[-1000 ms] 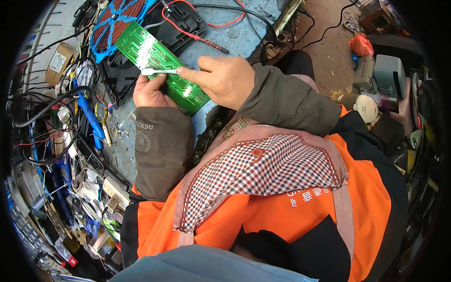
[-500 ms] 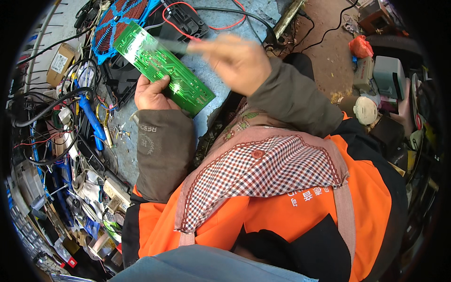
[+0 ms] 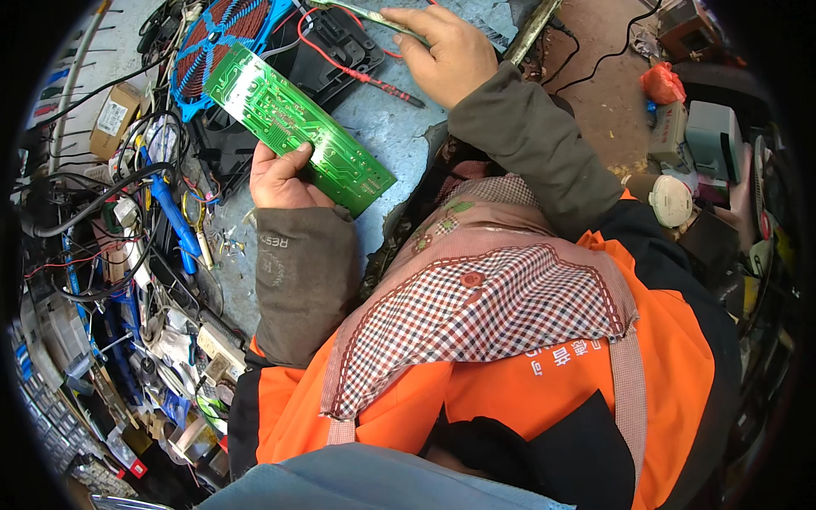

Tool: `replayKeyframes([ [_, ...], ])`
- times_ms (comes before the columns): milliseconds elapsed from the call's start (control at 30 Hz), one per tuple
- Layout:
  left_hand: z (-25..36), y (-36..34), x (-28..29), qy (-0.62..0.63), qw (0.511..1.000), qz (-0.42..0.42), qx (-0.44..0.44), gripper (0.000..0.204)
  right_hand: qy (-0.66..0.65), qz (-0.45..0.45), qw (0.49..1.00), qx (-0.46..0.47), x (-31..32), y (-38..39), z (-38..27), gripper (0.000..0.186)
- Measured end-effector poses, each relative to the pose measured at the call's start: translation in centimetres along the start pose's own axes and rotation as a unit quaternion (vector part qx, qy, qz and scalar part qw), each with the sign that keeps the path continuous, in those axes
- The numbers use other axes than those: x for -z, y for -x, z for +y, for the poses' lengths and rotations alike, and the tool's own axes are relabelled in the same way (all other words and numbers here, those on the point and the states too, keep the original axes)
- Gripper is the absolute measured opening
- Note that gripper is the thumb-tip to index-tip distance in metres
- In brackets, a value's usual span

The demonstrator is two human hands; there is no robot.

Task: The person uses a multimeter probe to test points on a green circuit board, then wipes the board with a white tool. They handle an orange control panel with a digital display and several knobs, and finally place a black appliance panel onto a work surface.

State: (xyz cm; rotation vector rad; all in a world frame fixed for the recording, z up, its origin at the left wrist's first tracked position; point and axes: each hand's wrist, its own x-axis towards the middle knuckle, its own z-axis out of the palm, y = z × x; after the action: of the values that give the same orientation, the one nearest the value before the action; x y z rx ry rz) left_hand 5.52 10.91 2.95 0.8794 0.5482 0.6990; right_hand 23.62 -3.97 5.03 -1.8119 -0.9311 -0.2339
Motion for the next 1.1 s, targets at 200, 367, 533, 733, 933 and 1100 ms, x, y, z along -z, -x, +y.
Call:
replayKeyframes([
  [200, 0.07, -0.15, 0.18, -0.005, 1.000, -0.010, 0.007, 0.047, 0.011, -0.005, 1.000, 0.026, 0.02, 0.04, 0.29, 0.030],
  [367, 0.14, -0.27, 0.30, 0.004, 1.000, -0.020, 0.015, 0.049, 0.012, -0.016, 1.000, 0.010, 0.17, 0.06, 0.28, 0.030],
  [533, 0.07, -0.29, 0.30, 0.012, 1.000, -0.012, 0.023, 0.046, 0.026, -0.013, 0.999, 0.028, 0.20, 0.07, 0.26, 0.031],
  [733, -0.15, -0.50, 0.40, -0.002, 1.000, -0.007, -0.001, 0.041, 0.028, -0.009, 0.999, 0.045, 0.25, 0.05, 0.45, 0.031],
  [933, -0.33, -0.65, 0.27, 0.010, 1.000, -0.011, 0.000, 0.037, 0.025, -0.005, 0.999, 0.038, 0.16, 0.14, 0.15, 0.031],
  [1100, -0.38, -0.65, 0.25, 0.010, 1.000, -0.009, -0.010, 0.035, 0.026, -0.008, 0.999, 0.030, 0.22, 0.09, 0.02, 0.031],
])
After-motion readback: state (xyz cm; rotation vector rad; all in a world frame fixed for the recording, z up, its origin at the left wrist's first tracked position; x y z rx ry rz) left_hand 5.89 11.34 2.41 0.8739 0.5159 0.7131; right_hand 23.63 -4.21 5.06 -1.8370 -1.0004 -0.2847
